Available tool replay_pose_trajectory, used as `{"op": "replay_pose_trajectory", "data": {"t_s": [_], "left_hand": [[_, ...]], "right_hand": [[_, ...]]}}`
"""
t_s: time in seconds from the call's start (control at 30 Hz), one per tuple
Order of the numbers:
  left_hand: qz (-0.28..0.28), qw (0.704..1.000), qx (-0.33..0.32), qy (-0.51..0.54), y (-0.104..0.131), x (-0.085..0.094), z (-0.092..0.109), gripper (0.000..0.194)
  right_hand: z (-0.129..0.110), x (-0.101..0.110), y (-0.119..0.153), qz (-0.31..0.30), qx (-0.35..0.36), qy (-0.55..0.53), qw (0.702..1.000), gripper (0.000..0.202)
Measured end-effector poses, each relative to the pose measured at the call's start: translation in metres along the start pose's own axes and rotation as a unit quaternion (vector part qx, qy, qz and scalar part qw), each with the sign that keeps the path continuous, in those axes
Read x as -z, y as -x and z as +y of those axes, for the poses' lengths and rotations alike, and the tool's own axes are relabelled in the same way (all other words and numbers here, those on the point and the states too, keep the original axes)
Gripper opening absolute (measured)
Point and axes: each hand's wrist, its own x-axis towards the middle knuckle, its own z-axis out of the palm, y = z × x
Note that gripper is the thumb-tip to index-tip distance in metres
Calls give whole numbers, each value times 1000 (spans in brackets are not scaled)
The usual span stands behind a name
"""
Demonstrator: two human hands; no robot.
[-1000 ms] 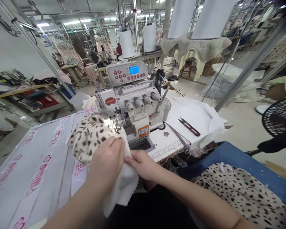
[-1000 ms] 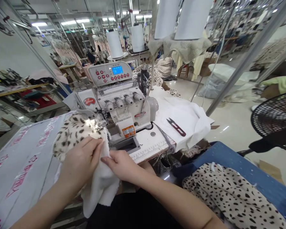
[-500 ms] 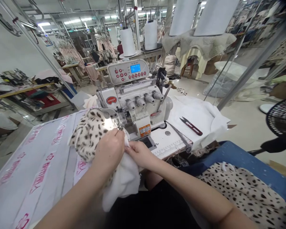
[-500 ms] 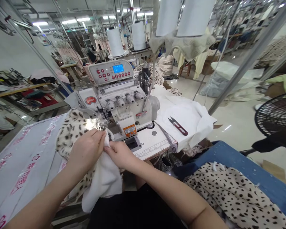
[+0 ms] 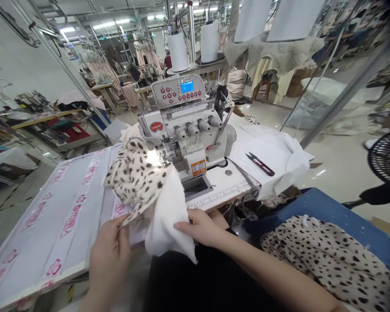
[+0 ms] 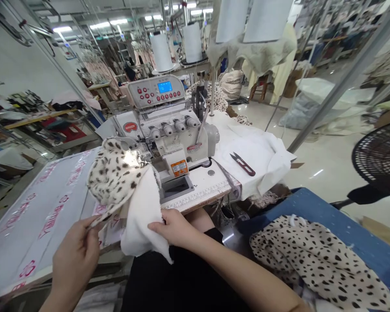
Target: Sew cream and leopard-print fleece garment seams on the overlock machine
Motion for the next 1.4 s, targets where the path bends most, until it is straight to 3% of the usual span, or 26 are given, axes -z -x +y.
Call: {"op": "replay_pose_trajectory", "data": {"t_s": [0.07, 0.17, 0.27, 0.33, 0.47, 0.63, 0.7, 0.87, 1.03, 1.4], "left_hand": [[18, 1000, 1, -3, 1, 15, 17, 16], [-13, 995, -92, 43, 6, 26, 56, 12], [-79, 977, -180, 78, 20, 19, 86, 16], [-89, 977, -170, 97, 33, 11, 93, 20], [-138, 962, -144, 186, 62, 3, 90, 18], [-106, 962, -151, 200, 78, 1, 86, 20], [-103, 961, -156, 206, 79, -1, 86, 25], [-108, 956, -178, 208, 72, -5, 84, 32], [-52, 956, -204, 206, 62, 0, 88, 24], [-81, 934, -235, 257, 58, 11, 100, 27]], "right_hand": [[-2, -5, 3, 0, -3, -39, 999, 11], [-6, -17, 11, -45, 41, -106, 993, 17], [-2, -31, 27, -108, 103, -142, 979, 17], [5, -37, 43, -82, 104, -140, 981, 17], [21, -42, 78, -1, 68, -134, 989, 25], [26, -45, 107, -24, -24, -231, 972, 37], [25, -45, 112, -39, -55, -256, 964, 40], [20, -41, 119, -34, -50, -220, 974, 37], [16, -37, 122, -25, -46, -207, 977, 35], [2, -24, 125, -35, -33, -237, 970, 39]]}}
